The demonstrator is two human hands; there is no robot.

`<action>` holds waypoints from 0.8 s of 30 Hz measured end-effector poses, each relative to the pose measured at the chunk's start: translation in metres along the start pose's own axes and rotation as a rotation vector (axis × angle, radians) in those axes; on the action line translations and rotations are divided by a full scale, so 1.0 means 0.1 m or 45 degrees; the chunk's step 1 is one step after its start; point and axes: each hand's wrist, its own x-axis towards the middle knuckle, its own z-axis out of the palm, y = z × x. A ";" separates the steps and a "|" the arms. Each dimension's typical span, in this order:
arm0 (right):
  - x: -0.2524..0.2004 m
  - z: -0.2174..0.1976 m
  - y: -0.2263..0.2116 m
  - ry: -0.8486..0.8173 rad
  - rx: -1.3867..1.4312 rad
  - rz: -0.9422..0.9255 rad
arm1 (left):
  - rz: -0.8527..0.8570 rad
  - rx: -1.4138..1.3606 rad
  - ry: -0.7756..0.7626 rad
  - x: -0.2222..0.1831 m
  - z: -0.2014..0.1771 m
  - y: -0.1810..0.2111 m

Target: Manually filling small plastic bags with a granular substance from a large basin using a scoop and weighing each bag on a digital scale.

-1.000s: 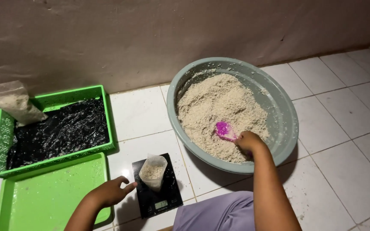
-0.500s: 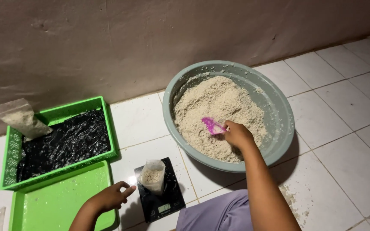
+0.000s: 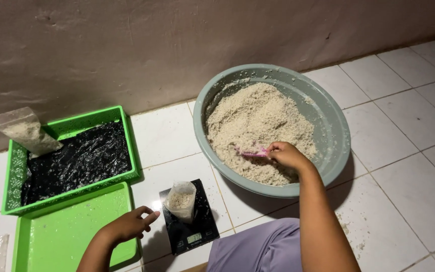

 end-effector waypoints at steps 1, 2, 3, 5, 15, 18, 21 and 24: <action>0.02 -0.01 0.03 -0.019 0.029 -0.026 | 0.009 -0.020 0.001 -0.01 0.00 0.00; -0.01 -0.01 0.03 -0.024 0.032 -0.023 | 0.004 -0.019 -0.002 0.00 0.00 -0.01; -0.04 -0.01 0.02 -0.013 0.095 -0.027 | 0.008 0.007 0.003 0.01 0.00 -0.01; -0.07 -0.03 0.00 -0.002 0.151 -0.032 | 0.016 0.026 0.005 0.04 0.02 -0.02; -0.03 -0.07 0.06 0.234 0.059 -0.071 | 0.213 0.032 0.292 0.11 0.02 -0.01; -0.05 -0.07 0.12 0.374 0.027 -0.247 | 0.566 -0.022 0.578 -0.02 0.05 0.12; -0.17 -0.02 0.01 0.455 0.018 -0.365 | 0.811 -0.102 0.641 -0.12 0.10 0.22; -0.38 0.05 -0.24 0.418 0.020 -0.392 | 0.829 -0.128 0.598 -0.28 0.11 0.28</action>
